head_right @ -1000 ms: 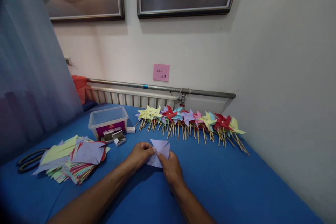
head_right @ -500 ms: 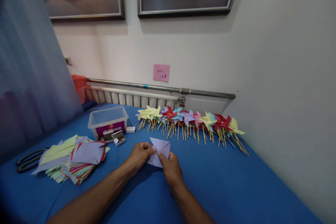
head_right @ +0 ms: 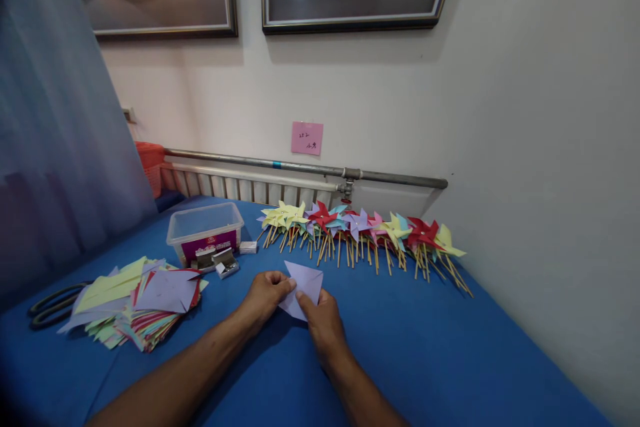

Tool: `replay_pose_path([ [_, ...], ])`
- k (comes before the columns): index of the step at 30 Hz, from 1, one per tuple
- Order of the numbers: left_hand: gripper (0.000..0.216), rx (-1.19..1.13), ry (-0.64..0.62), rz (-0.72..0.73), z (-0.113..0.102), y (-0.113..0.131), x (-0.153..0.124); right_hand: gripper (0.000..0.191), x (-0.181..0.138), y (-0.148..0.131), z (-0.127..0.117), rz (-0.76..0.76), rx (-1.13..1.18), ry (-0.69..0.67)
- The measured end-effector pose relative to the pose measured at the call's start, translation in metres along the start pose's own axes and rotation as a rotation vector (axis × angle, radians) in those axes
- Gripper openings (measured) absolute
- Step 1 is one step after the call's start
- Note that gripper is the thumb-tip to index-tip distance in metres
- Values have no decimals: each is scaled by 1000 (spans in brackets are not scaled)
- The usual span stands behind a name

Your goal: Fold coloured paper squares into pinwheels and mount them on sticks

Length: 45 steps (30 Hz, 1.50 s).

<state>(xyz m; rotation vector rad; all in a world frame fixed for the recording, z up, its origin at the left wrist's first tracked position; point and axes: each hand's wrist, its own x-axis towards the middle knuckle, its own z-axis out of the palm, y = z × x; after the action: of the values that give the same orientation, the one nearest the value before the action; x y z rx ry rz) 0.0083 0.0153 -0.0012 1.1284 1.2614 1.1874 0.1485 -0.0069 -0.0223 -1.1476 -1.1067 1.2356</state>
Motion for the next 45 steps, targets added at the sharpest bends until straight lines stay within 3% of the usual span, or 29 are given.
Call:
replay_pose_path([
  [23, 26, -125, -43, -25, 1, 2, -2, 53, 0, 6, 2, -22, -34, 33],
  [35, 24, -107, -39, -18, 0, -1, 0, 41, -2, 2, 2, -14, -68, 56],
  [41, 21, -124, -1, -14, 1, 2, 0, 52, 1, 3, 5, -30, 141, 16],
  [45, 18, -93, 26, -12, 2, 3, -1, 46, 2, -3, 6, -7, 349, 11],
])
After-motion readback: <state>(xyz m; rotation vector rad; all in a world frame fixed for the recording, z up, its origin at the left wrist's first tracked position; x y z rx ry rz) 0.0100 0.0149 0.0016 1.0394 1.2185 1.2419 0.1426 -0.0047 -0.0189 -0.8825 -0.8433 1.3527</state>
